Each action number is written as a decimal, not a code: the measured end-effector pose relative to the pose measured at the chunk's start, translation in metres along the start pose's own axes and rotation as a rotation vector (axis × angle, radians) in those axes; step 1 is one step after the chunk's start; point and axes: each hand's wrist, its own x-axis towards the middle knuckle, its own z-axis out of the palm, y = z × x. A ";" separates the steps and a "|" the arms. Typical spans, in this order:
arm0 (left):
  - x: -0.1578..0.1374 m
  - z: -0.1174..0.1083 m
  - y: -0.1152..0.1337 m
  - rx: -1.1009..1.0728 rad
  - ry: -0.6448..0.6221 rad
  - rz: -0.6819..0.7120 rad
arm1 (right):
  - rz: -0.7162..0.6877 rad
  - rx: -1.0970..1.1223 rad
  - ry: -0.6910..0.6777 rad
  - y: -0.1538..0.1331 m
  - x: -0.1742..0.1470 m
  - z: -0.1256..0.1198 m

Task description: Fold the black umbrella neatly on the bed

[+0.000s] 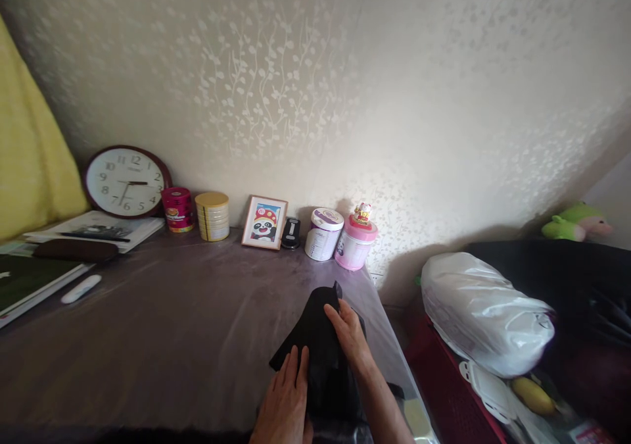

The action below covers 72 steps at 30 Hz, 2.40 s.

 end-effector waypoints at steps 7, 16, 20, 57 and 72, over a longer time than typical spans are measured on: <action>-0.001 -0.002 0.000 0.030 0.009 0.024 | -0.020 -0.226 -0.022 0.018 0.012 0.018; -0.003 -0.012 0.000 0.088 -0.015 0.036 | 0.025 -0.373 -0.109 0.020 0.016 0.023; -0.008 -0.025 0.000 0.133 -0.081 0.011 | 0.063 -0.252 -0.228 0.016 0.013 0.024; 0.011 0.027 -0.009 0.354 0.638 0.342 | -0.744 -0.640 -0.244 0.049 0.025 -0.001; 0.013 0.034 -0.017 0.233 0.508 0.329 | -0.579 -0.610 0.019 0.051 0.068 -0.007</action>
